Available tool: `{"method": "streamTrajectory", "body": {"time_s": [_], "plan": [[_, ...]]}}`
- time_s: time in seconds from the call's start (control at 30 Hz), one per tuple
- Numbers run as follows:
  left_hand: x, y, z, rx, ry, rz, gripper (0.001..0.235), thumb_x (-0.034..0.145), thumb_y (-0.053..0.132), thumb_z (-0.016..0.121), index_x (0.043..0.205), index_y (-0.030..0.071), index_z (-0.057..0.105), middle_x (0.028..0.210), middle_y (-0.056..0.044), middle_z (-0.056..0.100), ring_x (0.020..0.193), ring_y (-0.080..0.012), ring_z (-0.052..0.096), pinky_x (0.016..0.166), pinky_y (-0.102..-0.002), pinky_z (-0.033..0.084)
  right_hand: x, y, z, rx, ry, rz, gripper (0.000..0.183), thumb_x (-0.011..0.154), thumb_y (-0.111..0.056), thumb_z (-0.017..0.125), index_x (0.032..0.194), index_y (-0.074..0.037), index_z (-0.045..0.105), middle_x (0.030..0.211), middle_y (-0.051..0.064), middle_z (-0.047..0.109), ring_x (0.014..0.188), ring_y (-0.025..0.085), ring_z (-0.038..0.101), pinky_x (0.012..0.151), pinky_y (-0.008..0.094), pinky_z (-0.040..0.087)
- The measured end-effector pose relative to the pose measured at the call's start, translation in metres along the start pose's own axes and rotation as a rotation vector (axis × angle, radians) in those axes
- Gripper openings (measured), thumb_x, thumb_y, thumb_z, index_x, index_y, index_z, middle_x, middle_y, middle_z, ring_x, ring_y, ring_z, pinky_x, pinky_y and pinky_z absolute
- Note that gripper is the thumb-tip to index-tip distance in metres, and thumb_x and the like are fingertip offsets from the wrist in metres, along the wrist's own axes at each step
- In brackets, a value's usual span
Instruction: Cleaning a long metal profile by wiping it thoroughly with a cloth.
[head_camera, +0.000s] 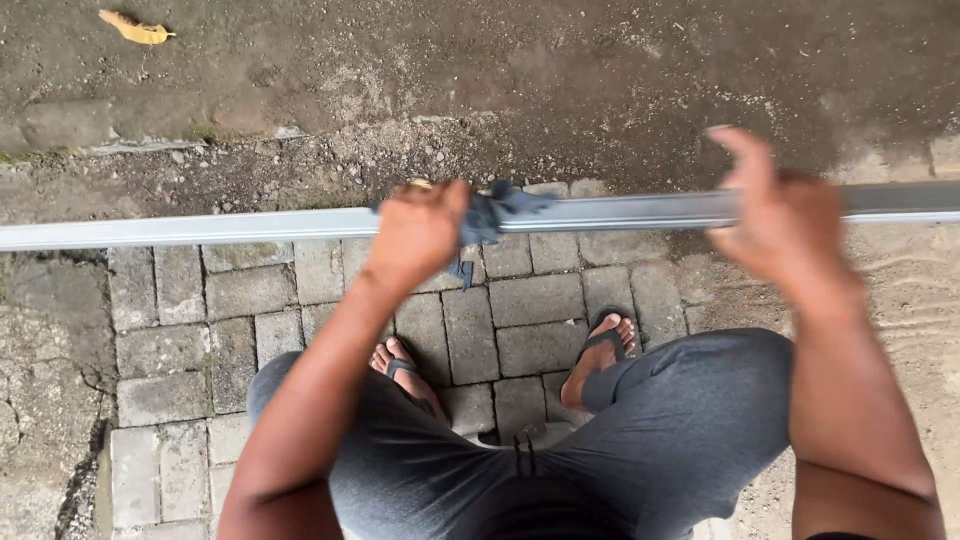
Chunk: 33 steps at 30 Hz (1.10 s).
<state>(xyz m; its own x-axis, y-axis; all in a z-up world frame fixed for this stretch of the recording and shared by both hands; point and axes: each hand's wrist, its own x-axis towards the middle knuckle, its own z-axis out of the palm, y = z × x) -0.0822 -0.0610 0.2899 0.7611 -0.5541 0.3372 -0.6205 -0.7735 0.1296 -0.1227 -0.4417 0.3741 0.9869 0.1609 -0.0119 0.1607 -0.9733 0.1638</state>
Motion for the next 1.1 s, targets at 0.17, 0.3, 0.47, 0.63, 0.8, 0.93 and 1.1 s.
{"method": "streamTrajectory", "body": {"time_s": [0.17,0.3,0.47,0.63,0.8,0.93,1.1], "plan": [[-0.016,-0.015,-0.006,0.038,-0.114,0.002,0.035,0.073,0.001,0.055,0.107,0.008,0.059,0.073,-0.008,0.065,0.058,-0.0272,0.061,0.069,-0.045,0.059,-0.011,0.004,-0.002,-0.183,0.128,-0.105,0.084,0.082,-0.018,0.078,0.160,-0.018,0.047,0.082,-0.007,0.066,0.067,0.015,0.067,0.061,0.034,0.054],[-0.016,0.018,0.049,-0.012,0.014,0.004,0.020,0.083,0.015,0.068,0.101,0.009,0.062,0.089,-0.015,0.073,0.072,-0.0366,0.075,0.078,-0.053,0.060,0.002,-0.058,0.032,-0.020,0.316,-0.335,0.053,0.069,-0.004,0.071,0.120,-0.018,0.068,0.063,0.002,0.068,0.056,0.019,0.068,0.066,0.029,0.056],[-0.002,0.067,0.051,-0.046,0.111,0.080,0.016,0.083,0.015,0.063,0.098,0.009,0.062,0.090,-0.014,0.073,0.072,-0.0347,0.074,0.077,-0.047,0.059,0.008,-0.113,0.027,-0.010,0.154,-0.499,0.033,0.080,-0.006,0.060,0.112,-0.012,0.068,0.074,0.011,0.071,0.062,0.024,0.073,0.063,0.039,0.059],[0.000,0.060,0.049,-0.108,0.122,0.099,0.018,0.083,0.011,0.064,0.100,0.007,0.064,0.091,-0.014,0.074,0.074,-0.0352,0.075,0.079,-0.047,0.059,-0.002,-0.087,0.003,0.087,-0.089,-0.504,0.041,0.085,0.002,0.058,0.123,-0.006,0.067,0.091,0.021,0.075,0.080,0.031,0.077,0.074,0.044,0.063],[-0.013,0.008,0.014,-0.102,-0.035,-0.020,0.032,0.077,-0.006,0.067,0.105,0.011,0.067,0.075,-0.004,0.072,0.060,-0.0201,0.068,0.054,-0.031,0.062,-0.022,-0.022,-0.011,0.005,-0.015,-0.249,0.029,0.087,-0.005,0.070,0.100,-0.029,0.062,0.082,-0.011,0.069,0.061,0.011,0.059,0.047,0.031,0.049],[-0.025,-0.013,0.024,-0.054,-0.064,-0.035,0.052,0.068,0.021,0.081,0.112,0.007,0.059,0.092,-0.009,0.073,0.075,-0.0272,0.070,0.068,-0.042,0.056,-0.030,0.003,-0.011,-0.214,0.015,-0.202,0.020,0.098,-0.023,0.074,0.090,-0.033,0.059,0.078,-0.017,0.069,0.063,0.006,0.064,0.055,0.026,0.057],[-0.013,0.050,-0.002,-0.186,-0.085,-0.035,0.043,0.071,-0.017,0.060,0.110,0.002,0.065,0.084,-0.015,0.075,0.060,-0.0287,0.071,0.048,-0.037,0.065,-0.011,-0.076,0.024,-0.236,0.233,-0.417,0.020,0.082,-0.002,0.060,0.090,-0.020,0.066,0.069,-0.004,0.061,0.057,0.014,0.060,0.047,0.036,0.053]]}}
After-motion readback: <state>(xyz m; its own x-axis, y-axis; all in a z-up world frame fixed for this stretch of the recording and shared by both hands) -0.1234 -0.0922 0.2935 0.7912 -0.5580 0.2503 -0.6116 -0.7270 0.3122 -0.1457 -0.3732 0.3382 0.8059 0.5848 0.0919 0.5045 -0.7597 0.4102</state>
